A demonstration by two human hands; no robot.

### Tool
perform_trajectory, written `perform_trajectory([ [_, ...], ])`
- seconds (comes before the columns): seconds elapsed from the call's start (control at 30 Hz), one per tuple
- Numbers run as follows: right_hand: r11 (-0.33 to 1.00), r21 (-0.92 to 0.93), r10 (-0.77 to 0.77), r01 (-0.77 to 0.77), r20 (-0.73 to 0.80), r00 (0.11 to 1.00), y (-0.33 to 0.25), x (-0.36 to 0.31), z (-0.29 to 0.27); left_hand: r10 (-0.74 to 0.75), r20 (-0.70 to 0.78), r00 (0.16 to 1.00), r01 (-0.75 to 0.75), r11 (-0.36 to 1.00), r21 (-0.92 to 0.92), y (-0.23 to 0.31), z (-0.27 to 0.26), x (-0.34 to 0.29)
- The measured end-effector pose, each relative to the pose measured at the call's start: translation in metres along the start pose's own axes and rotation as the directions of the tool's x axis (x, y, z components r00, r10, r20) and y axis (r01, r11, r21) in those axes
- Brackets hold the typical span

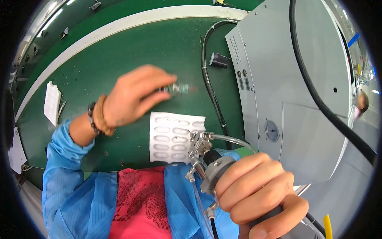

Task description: The person uses a soldering iron to attach small electronic components to a green circuit board. They repeatedly pick up components from the table, place them on the board, and solder them in place. The person also wipes the board with a white cloth and moves a white foam tray on the workbench.

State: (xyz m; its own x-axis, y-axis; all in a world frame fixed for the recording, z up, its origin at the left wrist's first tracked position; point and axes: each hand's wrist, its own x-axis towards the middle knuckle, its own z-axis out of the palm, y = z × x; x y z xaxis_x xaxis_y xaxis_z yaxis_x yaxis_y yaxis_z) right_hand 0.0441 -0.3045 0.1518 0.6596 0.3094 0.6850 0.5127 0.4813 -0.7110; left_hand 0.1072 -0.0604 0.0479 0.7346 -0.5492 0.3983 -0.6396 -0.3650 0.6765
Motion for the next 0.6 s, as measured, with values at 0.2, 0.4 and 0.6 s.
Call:
perform_trajectory([
  [0.2,0.998,-0.026,-0.062,0.060,-0.101,0.993,-0.002,-0.002,0.011,0.015,-0.030,0.999,-0.018,0.993,-0.116,0.025,0.033,-0.047],
  [0.4,1.000,-0.012,-0.025,0.024,-0.062,0.998,0.010,0.011,0.018,-0.129,-0.095,0.987,0.117,0.986,-0.122,0.026,0.052,-0.067],
  [0.6,0.999,-0.021,0.041,-0.042,-0.026,0.999,0.029,0.024,0.030,-0.171,-0.197,0.966,0.139,0.976,-0.166,0.026,0.052,-0.071],
])
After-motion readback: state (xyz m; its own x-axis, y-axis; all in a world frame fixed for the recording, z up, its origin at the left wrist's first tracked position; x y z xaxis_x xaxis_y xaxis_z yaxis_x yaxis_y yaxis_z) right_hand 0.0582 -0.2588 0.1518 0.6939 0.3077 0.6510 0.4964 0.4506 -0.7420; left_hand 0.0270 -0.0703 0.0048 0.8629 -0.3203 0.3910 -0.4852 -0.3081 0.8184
